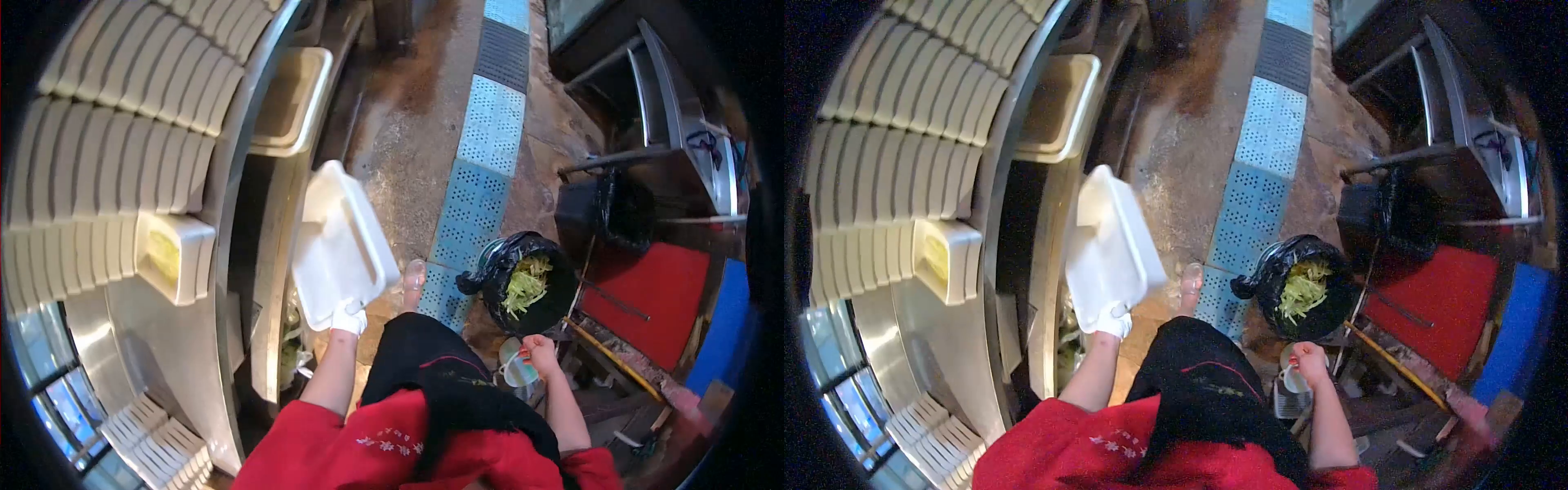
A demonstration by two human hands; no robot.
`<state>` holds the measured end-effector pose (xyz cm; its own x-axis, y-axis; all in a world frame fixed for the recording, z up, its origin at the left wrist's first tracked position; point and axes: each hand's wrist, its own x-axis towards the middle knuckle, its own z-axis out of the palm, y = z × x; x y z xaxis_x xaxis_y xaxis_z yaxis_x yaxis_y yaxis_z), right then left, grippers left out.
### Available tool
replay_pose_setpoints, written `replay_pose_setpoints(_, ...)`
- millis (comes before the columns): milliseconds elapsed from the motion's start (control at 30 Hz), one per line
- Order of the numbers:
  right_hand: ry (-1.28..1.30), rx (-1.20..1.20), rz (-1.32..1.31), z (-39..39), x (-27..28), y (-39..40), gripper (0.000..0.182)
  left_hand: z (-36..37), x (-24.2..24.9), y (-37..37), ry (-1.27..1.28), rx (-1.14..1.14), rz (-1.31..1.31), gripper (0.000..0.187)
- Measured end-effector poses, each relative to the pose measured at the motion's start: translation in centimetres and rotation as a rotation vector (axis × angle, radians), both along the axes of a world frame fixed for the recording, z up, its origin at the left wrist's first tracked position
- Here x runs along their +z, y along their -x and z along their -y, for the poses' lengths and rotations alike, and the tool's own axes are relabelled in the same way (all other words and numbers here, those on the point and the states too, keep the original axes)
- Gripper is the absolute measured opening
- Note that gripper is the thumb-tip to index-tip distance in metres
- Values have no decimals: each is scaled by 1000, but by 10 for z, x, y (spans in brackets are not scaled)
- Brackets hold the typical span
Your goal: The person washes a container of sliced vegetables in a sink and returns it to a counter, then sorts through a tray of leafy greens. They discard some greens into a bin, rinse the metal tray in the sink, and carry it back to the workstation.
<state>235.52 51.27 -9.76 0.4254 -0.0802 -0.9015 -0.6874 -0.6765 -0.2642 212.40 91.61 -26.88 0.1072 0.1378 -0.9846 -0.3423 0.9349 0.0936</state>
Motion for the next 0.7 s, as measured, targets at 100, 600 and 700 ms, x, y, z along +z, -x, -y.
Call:
replay_pose_setpoints(100,-63,-52,29,-5,5,0,17,-14,-162,42,-78,146,306,8)
replay_pose_setpoints(600,-11,46,382,19,44,102,16,-90,-26,-170,-194,-1172,271,71)
replay_pose_setpoints(700,62,-194,609,46,90,132,15,-25,-55,-213,-16,-1555,105,62)
